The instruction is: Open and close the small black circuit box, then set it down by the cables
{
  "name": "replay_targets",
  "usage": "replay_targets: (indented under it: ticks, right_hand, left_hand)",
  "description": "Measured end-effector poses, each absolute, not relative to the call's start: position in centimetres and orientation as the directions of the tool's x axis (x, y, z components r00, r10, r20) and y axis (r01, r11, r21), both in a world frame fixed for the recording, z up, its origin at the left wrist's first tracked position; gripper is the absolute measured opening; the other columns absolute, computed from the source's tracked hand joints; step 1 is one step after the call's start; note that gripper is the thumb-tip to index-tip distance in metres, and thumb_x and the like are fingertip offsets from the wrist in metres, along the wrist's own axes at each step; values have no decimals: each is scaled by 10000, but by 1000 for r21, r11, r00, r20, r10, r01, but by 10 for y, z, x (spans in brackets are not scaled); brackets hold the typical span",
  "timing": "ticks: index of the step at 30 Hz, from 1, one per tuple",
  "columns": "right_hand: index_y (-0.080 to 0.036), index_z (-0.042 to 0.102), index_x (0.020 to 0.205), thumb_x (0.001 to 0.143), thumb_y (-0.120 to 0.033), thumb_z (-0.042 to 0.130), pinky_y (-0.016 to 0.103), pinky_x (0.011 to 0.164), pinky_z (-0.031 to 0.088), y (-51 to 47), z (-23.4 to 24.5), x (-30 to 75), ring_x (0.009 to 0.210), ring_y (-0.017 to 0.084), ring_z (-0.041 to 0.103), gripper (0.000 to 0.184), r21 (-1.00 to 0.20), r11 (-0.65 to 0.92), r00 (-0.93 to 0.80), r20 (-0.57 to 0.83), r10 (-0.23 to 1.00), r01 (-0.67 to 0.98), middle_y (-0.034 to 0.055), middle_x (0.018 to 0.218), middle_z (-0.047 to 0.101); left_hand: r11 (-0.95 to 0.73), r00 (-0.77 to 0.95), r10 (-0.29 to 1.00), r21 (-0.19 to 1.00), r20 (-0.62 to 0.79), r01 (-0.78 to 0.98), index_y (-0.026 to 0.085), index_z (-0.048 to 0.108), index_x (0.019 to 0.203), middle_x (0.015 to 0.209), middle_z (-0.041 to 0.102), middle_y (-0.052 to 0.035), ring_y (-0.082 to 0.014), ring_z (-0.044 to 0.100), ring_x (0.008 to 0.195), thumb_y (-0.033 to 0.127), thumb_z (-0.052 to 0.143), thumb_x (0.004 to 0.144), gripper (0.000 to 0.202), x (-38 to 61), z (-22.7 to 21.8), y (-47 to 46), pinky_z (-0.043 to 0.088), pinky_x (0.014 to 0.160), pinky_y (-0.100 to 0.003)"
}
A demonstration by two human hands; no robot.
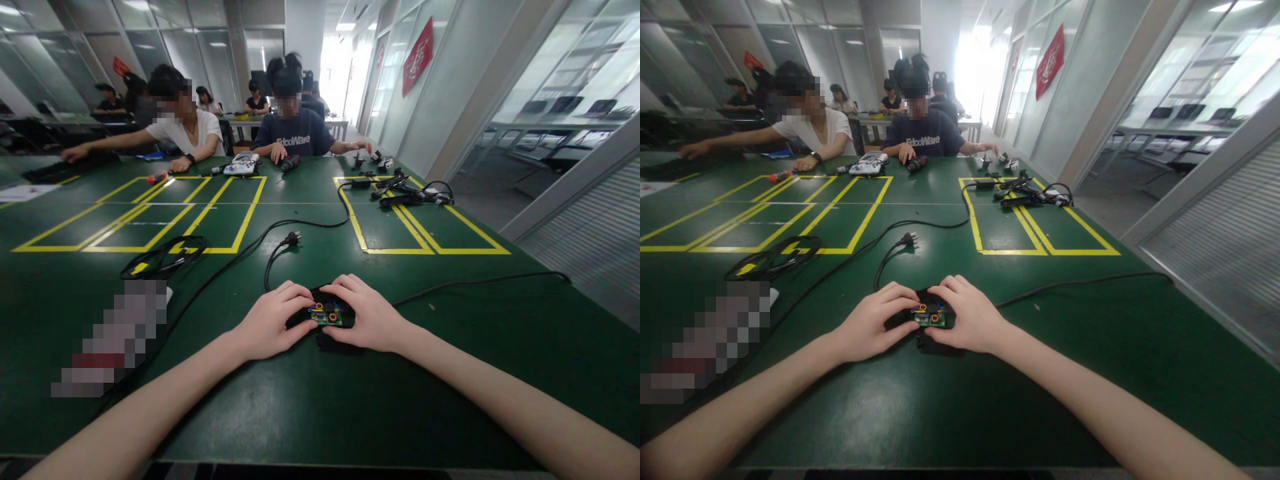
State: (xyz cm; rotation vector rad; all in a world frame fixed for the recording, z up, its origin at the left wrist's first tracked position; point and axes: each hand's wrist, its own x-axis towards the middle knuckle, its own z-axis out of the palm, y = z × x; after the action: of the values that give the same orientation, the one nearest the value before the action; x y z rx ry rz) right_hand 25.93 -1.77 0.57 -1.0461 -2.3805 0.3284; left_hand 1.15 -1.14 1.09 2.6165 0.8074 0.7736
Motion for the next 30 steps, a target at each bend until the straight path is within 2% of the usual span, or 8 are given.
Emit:
replay_targets:
  ticks: [3,10,16,19,21,23,26,30]
  right_hand:
    - [-189,655,1191,762,-357,856,492,897,572,-18,6,259,1026,311,615,503,-378,653,-542,366,757,657,120,1123,650]
    - [-195,632,1134,747,-402,873,483,870,558,-17,4,257,1003,306,619,501,-372,631,-502,390,772,681,108,1110,656]
    - [-206,613,1142,922,-364,697,451,864,549,-14,3,256,1008,298,647,283,-385,615,-441,451,776,688,117,1112,677]
    - [-203,578,1240,899,-369,722,452,959,541,-12,7,267,1125,304,632,405,-408,682,-509,459,728,608,145,1252,626]
    - [-205,556,1275,796,-424,833,464,1014,522,-10,11,278,1207,321,596,595,-413,734,-604,418,678,539,160,1336,571]
    - [-206,570,1223,683,-471,922,473,1024,511,-8,13,287,1225,330,573,697,-420,766,-676,375,634,487,160,1341,552]
    - [-209,610,1037,649,-477,954,456,983,504,-6,13,291,1157,310,578,584,-400,802,-712,387,586,443,135,1248,576]
    - [-207,654,950,783,-457,881,427,914,490,-5,7,285,1035,267,601,377,-337,852,-726,451,520,401,106,1129,623]
  left_hand:
    - [-791,690,602,416,402,448,196,692,1121,1147,714,-86,-237,673,1051,275,654,996,152,11,10,-12,589,891,-368]
    - [-751,645,659,389,387,534,208,693,1174,1195,676,-88,-237,695,1057,266,699,964,218,9,2,-9,604,886,-361]
    - [-733,642,680,353,355,581,198,705,1149,1058,699,-60,-229,681,991,244,731,954,202,10,4,-5,583,823,-334]
    - [-711,627,703,331,336,620,196,703,1159,1006,707,-47,-235,670,970,252,749,947,224,11,6,-3,571,800,-342]
    - [-696,611,718,322,333,642,196,701,1174,1011,709,-45,-237,670,970,257,756,944,244,10,6,-2,568,797,-345]
    - [-687,602,727,318,331,654,199,701,1184,1010,709,-42,-236,672,969,268,756,948,253,10,6,-2,567,797,-345]
    - [-682,597,731,314,331,661,204,701,1194,1008,707,-40,-234,673,969,280,759,948,264,10,4,-2,569,800,-344]
    - [-678,582,734,328,349,658,203,710,1191,1006,705,-43,-229,674,968,272,761,947,258,8,0,1,574,812,-337]
